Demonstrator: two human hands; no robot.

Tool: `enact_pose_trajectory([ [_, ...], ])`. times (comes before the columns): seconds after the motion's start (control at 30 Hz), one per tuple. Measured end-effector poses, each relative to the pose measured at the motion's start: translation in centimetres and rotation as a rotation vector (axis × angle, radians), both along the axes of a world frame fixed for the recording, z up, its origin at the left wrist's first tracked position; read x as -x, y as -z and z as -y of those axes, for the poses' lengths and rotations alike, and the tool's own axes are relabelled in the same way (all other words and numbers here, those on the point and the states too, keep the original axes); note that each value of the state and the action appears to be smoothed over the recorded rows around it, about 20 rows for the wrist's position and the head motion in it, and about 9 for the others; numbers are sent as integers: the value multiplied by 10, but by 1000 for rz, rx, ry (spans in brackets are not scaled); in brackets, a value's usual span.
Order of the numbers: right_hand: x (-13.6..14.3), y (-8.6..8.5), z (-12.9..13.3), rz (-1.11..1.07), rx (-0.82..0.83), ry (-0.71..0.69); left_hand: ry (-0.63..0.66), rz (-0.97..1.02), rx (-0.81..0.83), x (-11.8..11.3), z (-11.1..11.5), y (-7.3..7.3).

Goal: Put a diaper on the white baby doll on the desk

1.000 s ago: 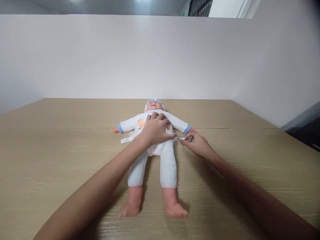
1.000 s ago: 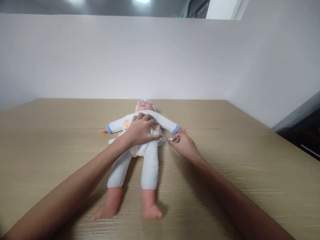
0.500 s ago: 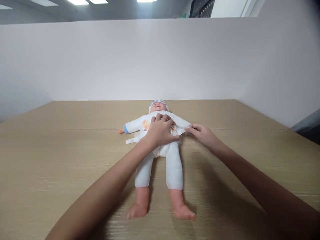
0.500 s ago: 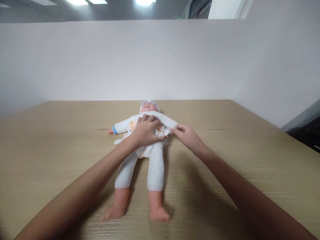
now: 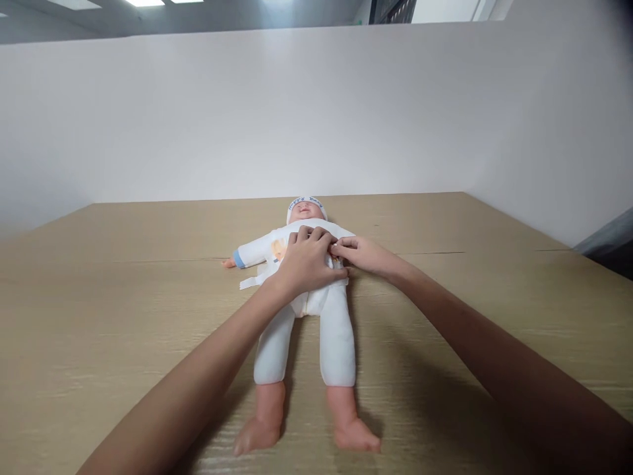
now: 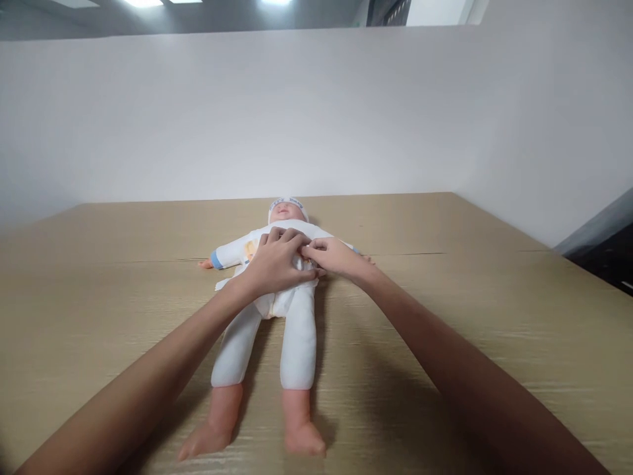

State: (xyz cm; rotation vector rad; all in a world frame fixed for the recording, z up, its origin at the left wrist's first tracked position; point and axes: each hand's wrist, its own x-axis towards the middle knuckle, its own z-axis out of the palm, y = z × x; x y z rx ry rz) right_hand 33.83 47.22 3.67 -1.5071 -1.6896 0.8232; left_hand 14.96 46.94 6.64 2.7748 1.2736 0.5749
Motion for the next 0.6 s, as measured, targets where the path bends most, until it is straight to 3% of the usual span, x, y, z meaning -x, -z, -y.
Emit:
enact_pose_trajectory([
  [0.3,6,-2,8,-74,-23,-151,-17,2,12,-1,1,-3],
  [0.47,13,-9,12,-103,-27,-98,-18,8,16,0,0,-3],
  [0.6,17,-2,18,-133,-73,-52,-6,43,41,1,0,-3],
])
